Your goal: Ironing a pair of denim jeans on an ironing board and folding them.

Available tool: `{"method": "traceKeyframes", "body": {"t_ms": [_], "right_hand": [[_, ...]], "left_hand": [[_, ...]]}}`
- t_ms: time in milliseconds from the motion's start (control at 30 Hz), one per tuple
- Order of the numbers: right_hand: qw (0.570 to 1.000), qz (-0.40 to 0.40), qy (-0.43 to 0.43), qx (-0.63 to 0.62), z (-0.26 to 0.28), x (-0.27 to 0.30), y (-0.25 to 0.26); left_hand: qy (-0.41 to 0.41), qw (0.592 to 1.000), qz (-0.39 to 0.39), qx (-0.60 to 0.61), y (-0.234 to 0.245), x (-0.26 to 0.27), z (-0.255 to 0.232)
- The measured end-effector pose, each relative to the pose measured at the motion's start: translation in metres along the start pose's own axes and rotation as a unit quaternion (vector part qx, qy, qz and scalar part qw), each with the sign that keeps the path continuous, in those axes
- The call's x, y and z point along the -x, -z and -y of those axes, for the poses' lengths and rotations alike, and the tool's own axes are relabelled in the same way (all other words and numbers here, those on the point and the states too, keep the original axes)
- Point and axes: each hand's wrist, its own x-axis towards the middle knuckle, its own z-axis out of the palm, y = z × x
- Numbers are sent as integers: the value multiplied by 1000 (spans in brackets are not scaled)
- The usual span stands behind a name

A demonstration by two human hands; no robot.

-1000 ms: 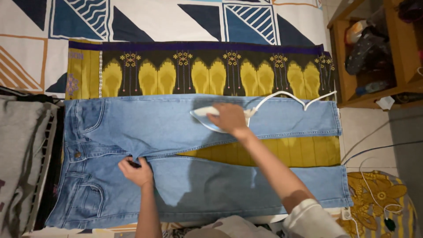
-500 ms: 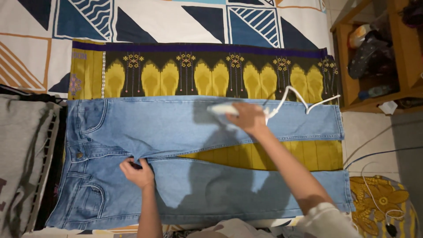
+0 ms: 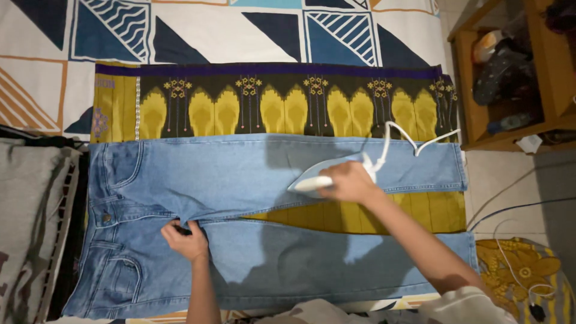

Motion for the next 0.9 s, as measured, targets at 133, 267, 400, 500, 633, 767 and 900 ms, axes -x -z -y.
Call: {"method": "traceKeyframes", "body": {"t_ms": [133, 267, 400, 500, 633, 767, 900], "right_hand": [[977, 61, -170, 117, -64, 23, 22], [926, 166, -302, 156, -142, 70, 68], [930, 109, -286, 204, -206, 111, 80], [918, 104, -352, 152, -205, 101, 65], [929, 118, -341, 79, -132, 54, 46], [936, 160, -311, 50, -62, 18, 27], [950, 150, -267, 56, -58, 28, 24]], "left_hand": [[14, 1000, 6, 17, 0, 0, 0], [-9, 1000, 3, -9, -1, 1, 0], [-35, 999, -6, -24, -3, 1, 1], [-28, 999, -8, -22, -5, 2, 5], [-28, 999, 0, -38, -8, 3, 11], [-45, 998, -15, -43, -10, 5, 16], [-68, 996, -25, -56, -12, 4, 24]]}}
